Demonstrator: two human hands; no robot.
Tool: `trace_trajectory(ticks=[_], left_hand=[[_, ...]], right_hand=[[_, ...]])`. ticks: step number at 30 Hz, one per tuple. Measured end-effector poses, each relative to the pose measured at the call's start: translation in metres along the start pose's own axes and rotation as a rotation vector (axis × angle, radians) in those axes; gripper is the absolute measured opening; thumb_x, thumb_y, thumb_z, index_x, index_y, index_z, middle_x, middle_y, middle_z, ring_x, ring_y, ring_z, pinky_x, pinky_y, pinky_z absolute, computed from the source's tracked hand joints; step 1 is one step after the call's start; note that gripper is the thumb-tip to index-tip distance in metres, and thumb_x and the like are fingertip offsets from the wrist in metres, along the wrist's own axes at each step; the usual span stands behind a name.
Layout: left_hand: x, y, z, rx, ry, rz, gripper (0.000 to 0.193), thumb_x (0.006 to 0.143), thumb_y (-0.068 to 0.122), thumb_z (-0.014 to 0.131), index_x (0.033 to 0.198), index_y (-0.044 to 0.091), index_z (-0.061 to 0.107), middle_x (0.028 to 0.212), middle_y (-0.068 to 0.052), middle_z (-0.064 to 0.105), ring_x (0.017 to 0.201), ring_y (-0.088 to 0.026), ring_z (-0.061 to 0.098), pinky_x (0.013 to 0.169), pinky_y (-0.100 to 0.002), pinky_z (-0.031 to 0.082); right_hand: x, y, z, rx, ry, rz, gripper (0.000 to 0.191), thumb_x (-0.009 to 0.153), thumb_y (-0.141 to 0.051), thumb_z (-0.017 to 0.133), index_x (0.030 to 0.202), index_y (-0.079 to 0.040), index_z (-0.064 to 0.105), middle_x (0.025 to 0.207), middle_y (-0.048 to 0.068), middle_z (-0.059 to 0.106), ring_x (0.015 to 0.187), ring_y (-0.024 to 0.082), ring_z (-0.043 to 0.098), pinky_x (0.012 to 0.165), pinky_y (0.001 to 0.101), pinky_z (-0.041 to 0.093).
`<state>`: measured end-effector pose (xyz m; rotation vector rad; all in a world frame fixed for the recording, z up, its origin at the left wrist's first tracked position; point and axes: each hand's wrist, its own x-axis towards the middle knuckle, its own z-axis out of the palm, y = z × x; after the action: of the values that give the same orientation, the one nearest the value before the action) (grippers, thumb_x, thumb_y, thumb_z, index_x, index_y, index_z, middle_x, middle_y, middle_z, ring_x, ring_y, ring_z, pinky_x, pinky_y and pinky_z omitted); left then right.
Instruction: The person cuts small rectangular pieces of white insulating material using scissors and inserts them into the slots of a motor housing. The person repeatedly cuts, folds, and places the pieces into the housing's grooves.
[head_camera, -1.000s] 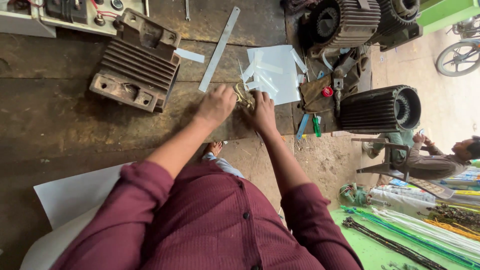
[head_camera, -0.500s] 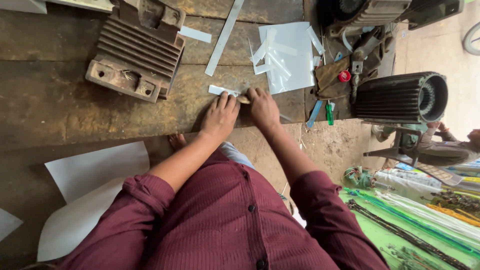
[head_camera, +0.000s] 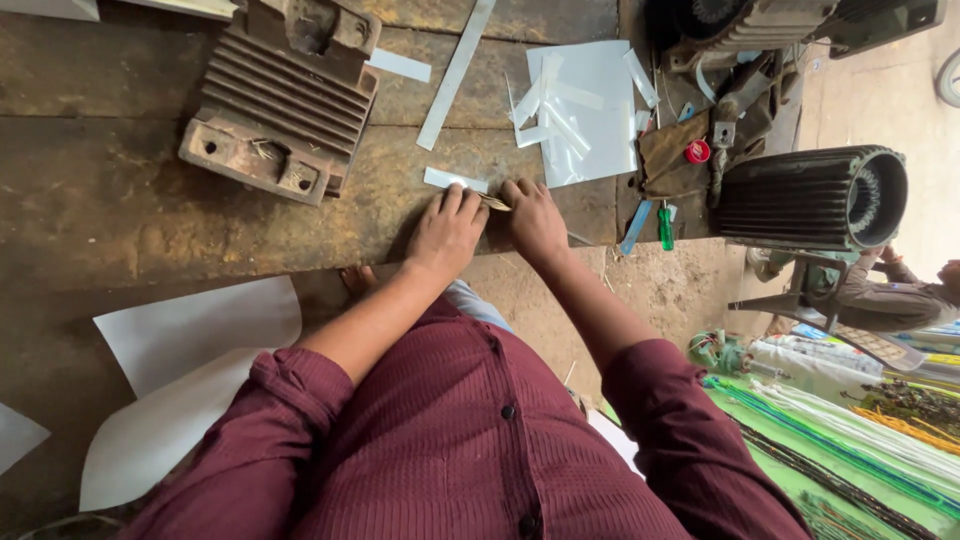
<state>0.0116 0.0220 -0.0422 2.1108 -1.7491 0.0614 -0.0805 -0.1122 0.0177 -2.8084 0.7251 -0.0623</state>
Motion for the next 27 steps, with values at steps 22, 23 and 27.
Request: trace_trajectory(ticks=[22,23,27], left_hand=[[-0.005,0.026,-0.09,-0.725,0.24,0.111,0.012,0.096,0.014,0.07,0.103,0.005,0.069,0.107,-0.009,0.069,0.102,-0.027,0.07,0.09,-0.035,0.061],[-0.001,0.027,-0.096,-0.786,0.26,0.065,0.016,0.097,0.019,0.073,0.1,0.004,0.068,0.105,-0.008,0.068,0.101,-0.028,0.07,0.091,-0.036,0.061],[0.018,0.017,-0.108,-0.893,0.214,-0.327,0.027,0.096,0.023,0.075,0.105,0.0,0.066,0.101,-0.011,0.067,0.093,-0.026,0.07,0.08,-0.035,0.058]], right_hand=[[-0.043,-0.007,-0.042,1.375,0.063,0.522,0.016,0.094,-0.011,0.076,0.107,-0.004,0.068,0.081,-0.004,0.061,0.067,0.005,0.051,0.057,0.0231,0.041],[-0.044,-0.011,-0.045,1.316,0.121,0.486,0.016,0.094,-0.01,0.076,0.107,-0.005,0.069,0.081,-0.004,0.061,0.067,0.005,0.051,0.057,0.0225,0.041],[-0.051,-0.027,-0.057,1.189,0.157,0.537,0.013,0.093,-0.011,0.074,0.103,-0.004,0.069,0.074,-0.003,0.057,0.06,0.006,0.048,0.045,0.0237,0.034]])
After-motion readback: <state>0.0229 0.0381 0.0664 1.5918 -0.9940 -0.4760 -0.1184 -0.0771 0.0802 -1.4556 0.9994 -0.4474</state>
